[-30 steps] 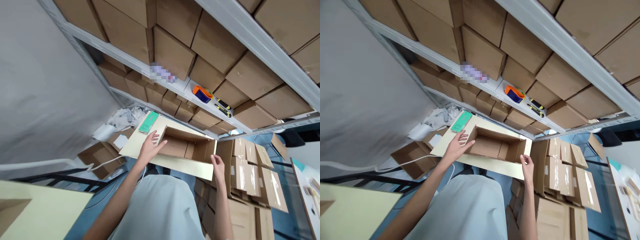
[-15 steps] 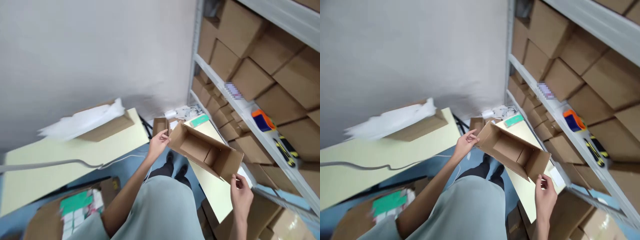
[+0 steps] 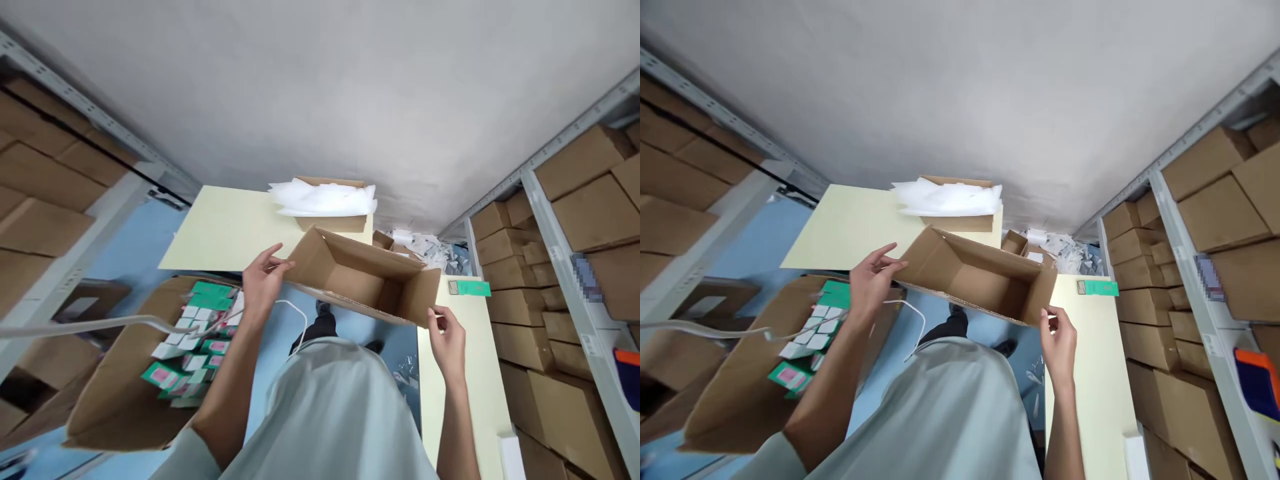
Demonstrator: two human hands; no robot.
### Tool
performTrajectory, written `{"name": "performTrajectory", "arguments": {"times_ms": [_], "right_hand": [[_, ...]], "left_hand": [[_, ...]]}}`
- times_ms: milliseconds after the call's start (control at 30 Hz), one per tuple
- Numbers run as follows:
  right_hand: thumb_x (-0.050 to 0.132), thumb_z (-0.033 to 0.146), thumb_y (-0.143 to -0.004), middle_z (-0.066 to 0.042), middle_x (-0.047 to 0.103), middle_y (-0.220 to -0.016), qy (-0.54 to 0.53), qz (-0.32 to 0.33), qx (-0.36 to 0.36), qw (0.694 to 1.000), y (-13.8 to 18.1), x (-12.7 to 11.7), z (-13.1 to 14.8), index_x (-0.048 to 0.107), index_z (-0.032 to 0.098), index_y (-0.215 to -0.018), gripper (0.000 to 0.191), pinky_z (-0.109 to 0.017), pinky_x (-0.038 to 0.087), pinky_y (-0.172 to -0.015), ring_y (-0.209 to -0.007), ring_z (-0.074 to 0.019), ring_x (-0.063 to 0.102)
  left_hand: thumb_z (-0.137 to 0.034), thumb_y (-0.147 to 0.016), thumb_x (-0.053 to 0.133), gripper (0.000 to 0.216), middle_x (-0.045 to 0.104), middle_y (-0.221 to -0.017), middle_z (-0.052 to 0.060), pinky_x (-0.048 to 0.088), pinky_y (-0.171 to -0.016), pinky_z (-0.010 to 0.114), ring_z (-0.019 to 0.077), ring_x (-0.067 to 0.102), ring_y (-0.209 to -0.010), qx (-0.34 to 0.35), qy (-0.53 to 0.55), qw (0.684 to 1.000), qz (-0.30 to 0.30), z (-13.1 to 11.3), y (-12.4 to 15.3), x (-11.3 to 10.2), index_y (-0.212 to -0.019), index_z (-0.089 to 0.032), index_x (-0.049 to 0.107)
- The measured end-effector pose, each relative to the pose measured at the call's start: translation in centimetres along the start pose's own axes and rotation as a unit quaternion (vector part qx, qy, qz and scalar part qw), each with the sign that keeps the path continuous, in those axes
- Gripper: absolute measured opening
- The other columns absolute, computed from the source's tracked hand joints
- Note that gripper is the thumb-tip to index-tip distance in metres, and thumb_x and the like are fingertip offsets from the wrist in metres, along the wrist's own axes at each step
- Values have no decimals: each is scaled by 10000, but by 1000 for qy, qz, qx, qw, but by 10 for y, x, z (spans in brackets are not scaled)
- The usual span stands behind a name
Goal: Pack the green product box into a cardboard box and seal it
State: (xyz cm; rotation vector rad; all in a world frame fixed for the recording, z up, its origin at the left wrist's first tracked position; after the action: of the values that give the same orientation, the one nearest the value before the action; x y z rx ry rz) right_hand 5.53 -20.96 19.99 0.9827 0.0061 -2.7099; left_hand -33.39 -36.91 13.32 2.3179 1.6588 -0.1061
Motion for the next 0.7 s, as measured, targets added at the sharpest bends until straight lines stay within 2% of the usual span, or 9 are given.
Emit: {"name": "performTrajectory", "arguments": {"times_ms": [100, 167, 233, 333, 433, 533, 600, 700], "right_hand": [[633, 725, -954, -76, 802, -844, -2, 41, -43, 998, -37, 61, 27, 777, 173, -1039, 577, -331, 568, -697, -703, -217, 705], [627, 706, -943, -100, 824, -892, 5, 65, -68, 996, -60, 100, 43, 775, 171, -1023, 562, -348, 591, -744, -758, -236, 744], [613, 716, -927, -116, 828, -892, 21, 81, -84, 993, -81, 134, 57, 764, 177, -987, 563, -366, 604, -773, -789, -257, 767], [583, 751, -912, -129, 828, -876, 60, 85, -92, 990, -103, 170, 73, 751, 188, -973, 590, -386, 609, -773, -786, -277, 778], [555, 754, -917, -137, 833, -881, 101, 79, -88, 988, -115, 186, 83, 745, 193, -983, 596, -399, 608, -782, -796, -291, 787], [547, 767, -917, -133, 833, -884, 123, 96, -78, 985, -121, 187, 91, 734, 202, -983, 599, -391, 608, -762, -785, -287, 790], [573, 754, -924, -138, 843, -956, 135, 96, -84, 983, -127, 182, 100, 739, 201, -1030, 587, -382, 613, -752, -801, -280, 793], [628, 667, -961, -155, 833, -1135, 167, 51, -138, 975, -151, 182, 130, 744, 195, -1167, 527, -392, 626, -781, -843, -272, 788]], "left_hand": [[-325, -667, 823, 640, 708, -836, -22, 605, -1064, 414, 224, 732, -921, -26, 10, 998, -54, 8, -33, -53, -1295, -203, 795], [-301, -678, 826, 629, 702, -847, -24, 603, -1088, 422, 211, 715, -909, -37, 15, 997, -73, 14, -52, -79, -1297, -196, 793], [-304, -701, 834, 628, 711, -868, -19, 602, -1104, 438, 209, 708, -909, -36, 13, 996, -75, 20, -70, -96, -1316, -187, 787], [-327, -746, 829, 630, 742, -904, -1, 610, -1113, 468, 232, 734, -938, -37, 1, 998, -50, 26, -91, -104, -1357, -184, 773], [-362, -790, 795, 574, 762, -985, 21, 622, -1113, 476, 250, 768, -984, -18, -25, 999, -13, 33, -107, -102, -1343, -209, 776], [-398, -840, 745, 543, 767, -1031, 40, 642, -1082, 463, 259, 792, -1002, 12, -65, 998, 0, 39, -117, -99, -1354, -226, 767], [-372, -858, 716, 571, 782, -1043, 44, 659, -1052, 459, 262, 805, -1005, 11, -87, 996, 2, 41, -122, -97, -1412, -236, 734], [-340, -875, 701, 633, 790, -1176, 83, 671, -1050, 464, 274, 804, -1072, 36, -110, 993, -1, 32, -131, -94, -1497, -230, 671]]}}
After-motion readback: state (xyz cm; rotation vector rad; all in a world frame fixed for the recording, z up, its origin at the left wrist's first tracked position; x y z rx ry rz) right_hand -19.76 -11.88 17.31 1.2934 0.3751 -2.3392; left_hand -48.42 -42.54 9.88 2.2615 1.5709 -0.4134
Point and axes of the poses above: each hand's wrist, its own y-axis away from the middle knuckle, its own x-axis out of the palm, z = x × y, the point moved 1 cm from there along -y, towards the middle knuckle
